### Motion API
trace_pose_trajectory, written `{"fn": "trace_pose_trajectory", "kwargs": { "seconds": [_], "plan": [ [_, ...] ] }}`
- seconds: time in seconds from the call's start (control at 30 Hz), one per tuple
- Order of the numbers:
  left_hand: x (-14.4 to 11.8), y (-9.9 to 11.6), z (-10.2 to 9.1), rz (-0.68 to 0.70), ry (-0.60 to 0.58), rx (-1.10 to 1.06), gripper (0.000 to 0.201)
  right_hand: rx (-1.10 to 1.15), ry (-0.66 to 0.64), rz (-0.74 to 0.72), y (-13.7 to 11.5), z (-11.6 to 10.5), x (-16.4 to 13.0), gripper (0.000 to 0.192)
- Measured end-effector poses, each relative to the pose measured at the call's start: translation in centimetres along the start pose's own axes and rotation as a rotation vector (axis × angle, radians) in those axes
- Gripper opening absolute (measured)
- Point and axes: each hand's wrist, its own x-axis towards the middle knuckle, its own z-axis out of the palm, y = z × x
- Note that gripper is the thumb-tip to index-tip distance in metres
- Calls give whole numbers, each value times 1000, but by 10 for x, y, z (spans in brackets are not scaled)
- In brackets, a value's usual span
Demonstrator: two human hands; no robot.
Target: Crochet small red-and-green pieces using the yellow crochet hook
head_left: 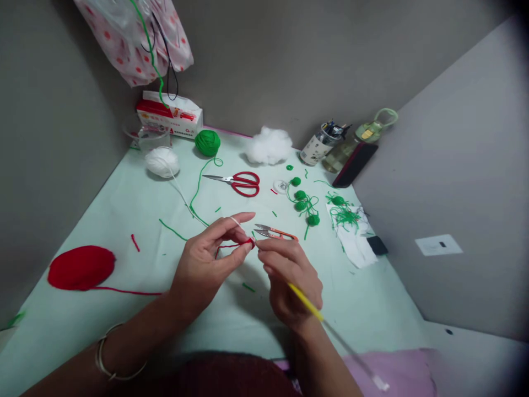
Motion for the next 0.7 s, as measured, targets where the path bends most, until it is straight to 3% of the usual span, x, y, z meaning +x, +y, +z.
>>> {"fn": "trace_pose_trajectory", "kwargs": {
  "seconds": [0.13,0.27,0.37,0.5,0.7],
  "plan": [
    [-2,1,1,-17,-11,-46,36,176,87,131,1,3,1,24],
    [-5,0,5,-68,-23,-159,33,186,120,152,0,7,0,23],
    [-4,-3,4,-116,-69,-243,39,281,136,262,2,7,0,19],
    [1,-1,-3,-112,-121,-138,37,512,164,427,9,6,2,16],
    [6,9,-9,-111,-321,-93,48,556,116,450,12,3,2,16]
  ]
}}
